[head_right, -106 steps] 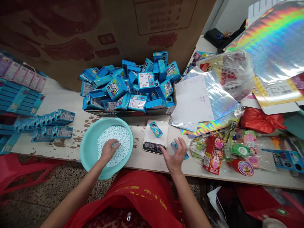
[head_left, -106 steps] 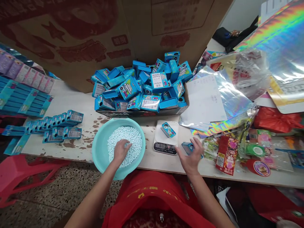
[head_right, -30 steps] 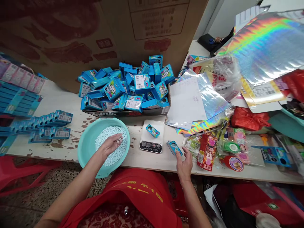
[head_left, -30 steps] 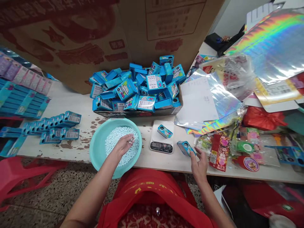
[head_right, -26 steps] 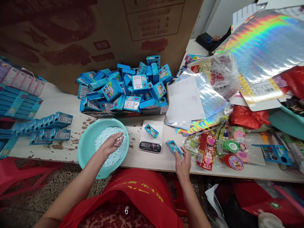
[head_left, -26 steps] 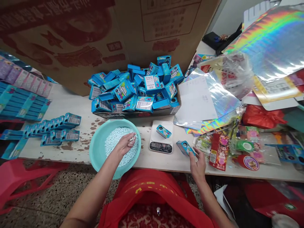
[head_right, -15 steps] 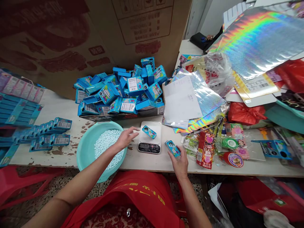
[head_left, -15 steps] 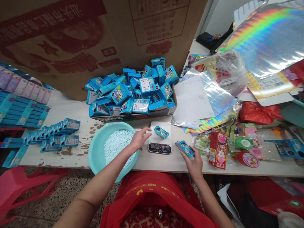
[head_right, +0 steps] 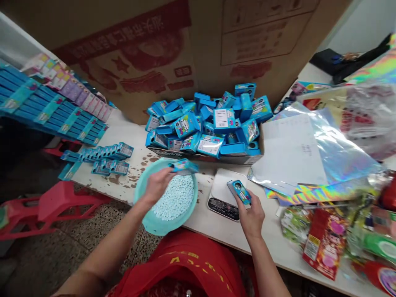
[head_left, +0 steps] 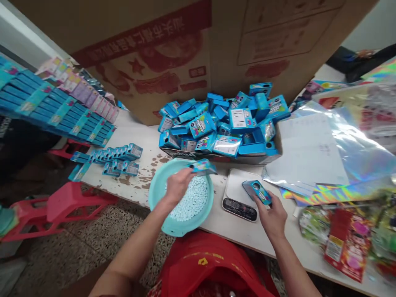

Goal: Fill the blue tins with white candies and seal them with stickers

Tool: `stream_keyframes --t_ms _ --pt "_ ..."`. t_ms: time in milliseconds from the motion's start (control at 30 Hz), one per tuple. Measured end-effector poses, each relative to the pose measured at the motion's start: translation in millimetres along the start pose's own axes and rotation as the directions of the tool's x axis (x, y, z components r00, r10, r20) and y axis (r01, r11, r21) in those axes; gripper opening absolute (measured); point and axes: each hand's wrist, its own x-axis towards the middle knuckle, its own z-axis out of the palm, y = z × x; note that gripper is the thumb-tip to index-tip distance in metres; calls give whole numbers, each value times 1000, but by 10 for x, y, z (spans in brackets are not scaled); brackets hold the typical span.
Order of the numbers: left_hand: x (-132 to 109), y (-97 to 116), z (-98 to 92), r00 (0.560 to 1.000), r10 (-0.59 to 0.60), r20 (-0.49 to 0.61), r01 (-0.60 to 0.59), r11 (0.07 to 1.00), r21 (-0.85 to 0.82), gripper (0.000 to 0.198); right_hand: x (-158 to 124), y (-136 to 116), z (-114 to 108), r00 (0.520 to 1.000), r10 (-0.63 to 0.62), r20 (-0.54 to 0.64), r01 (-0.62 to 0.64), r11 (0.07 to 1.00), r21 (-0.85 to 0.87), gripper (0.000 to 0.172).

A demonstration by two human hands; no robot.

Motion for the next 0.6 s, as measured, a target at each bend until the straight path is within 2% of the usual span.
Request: stream_keyframes --t_ms 33,100,167,200,300,367,433,500,600 --pt "-14 -164 -256 994 -47 -99 46 999 -9 6 10 -26 78 1000 10 17 -10 1000 5 60" --pt "10 -561 -702 939 -168 -299 176 984 0 7 7 -57 163 998 39 40 -39 999 18 60" --pt "123 -1020 -993 867 -235 -440 296 952 74 6 -21 -73 145 997 63 42 -65 997 48 62" --pt "211 -1251 -1066 836 -252 -487 356 925 132 6 -41 -76 104 997 75 34 -77 995 60 64" --pt "519 -1829 -1047 791 -341 -509 490 850 192 10 -127 -68 -87 994 109 -23 -108 993 43 61" --pt "685 -2054 -945 771 -413 -484 543 824 162 15 -202 -47 -224 988 144 -57 -145 989 0 56" --pt "772 -2149 -874 761 -458 -460 569 811 134 19 -284 -16 -332 983 168 -76 -171 985 -32 53" --pt "775 -2147 -864 756 -479 -446 564 823 73 21 -364 18 -396 980 175 -99 -181 982 -54 50" --pt "649 -2029 -908 733 -520 -439 509 847 -155 22 -465 60 -406 971 196 -136 -205 977 -56 48"
